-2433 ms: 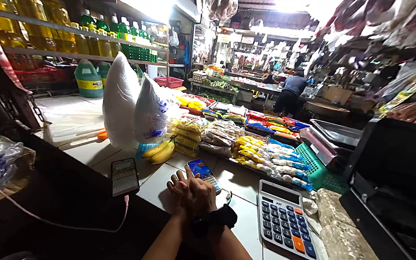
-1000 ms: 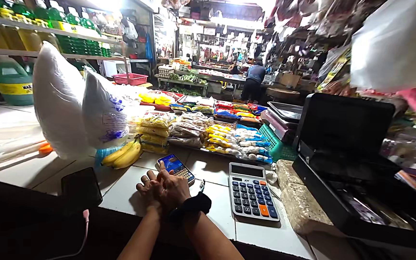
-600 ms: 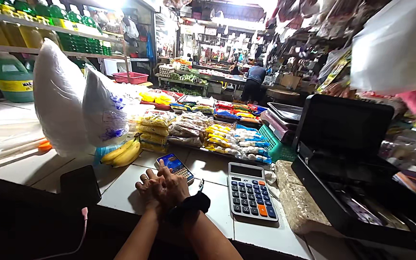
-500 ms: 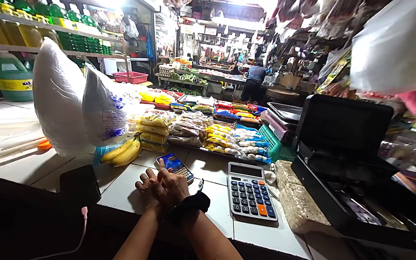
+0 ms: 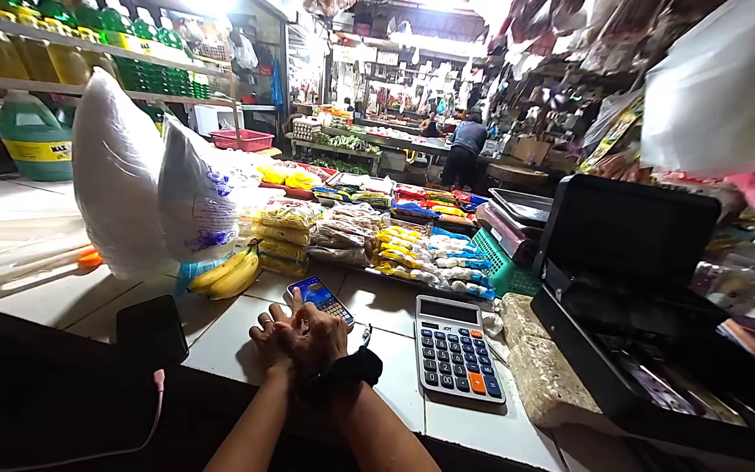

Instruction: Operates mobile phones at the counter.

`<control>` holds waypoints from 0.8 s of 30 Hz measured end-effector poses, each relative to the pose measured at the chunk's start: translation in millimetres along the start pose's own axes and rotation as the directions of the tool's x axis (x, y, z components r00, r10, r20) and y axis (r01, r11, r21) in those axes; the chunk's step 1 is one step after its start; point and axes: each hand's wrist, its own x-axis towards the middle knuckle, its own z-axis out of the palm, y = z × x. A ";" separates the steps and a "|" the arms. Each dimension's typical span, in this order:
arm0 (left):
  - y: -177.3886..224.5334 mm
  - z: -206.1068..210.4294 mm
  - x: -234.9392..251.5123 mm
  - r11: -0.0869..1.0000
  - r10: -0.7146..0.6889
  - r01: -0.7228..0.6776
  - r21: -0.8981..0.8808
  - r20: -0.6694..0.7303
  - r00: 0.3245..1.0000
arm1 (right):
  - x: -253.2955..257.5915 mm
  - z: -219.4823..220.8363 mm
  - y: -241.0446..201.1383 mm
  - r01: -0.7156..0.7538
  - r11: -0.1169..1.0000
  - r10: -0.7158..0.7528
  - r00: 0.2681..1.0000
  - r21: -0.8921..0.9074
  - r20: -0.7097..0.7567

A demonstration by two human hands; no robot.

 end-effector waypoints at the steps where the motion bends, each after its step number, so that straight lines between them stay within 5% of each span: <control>1: 0.1 0.4 -0.4 1.000 0.007 -0.007 0.010 -0.011 1.000 | 0.3 0.2 0.9 0.012 1.000 -0.012 1.000 0.004 -0.001; 6: 1.3 -8.6 -8.5 1.000 -0.013 0.014 -0.008 0.055 0.998 | -2.0 6.0 5.8 0.119 0.992 -0.115 0.988 0.032 -0.099; 15: -4.9 8.8 0.4 0.999 0.031 -0.035 -0.039 -0.087 0.996 | 0.5 6.6 5.8 0.083 0.996 -0.081 0.996 0.039 -0.038; 20: 1.7 -15.1 -15.8 0.992 0.029 -0.027 -0.121 0.013 1.000 | -1.4 4.1 6.1 0.174 0.984 -0.171 0.983 0.039 -0.070; 24: 5.2 -15.0 -10.0 0.998 0.003 -0.001 -0.057 0.042 0.999 | -0.2 -0.1 0.4 0.067 0.997 -0.068 0.998 0.028 0.015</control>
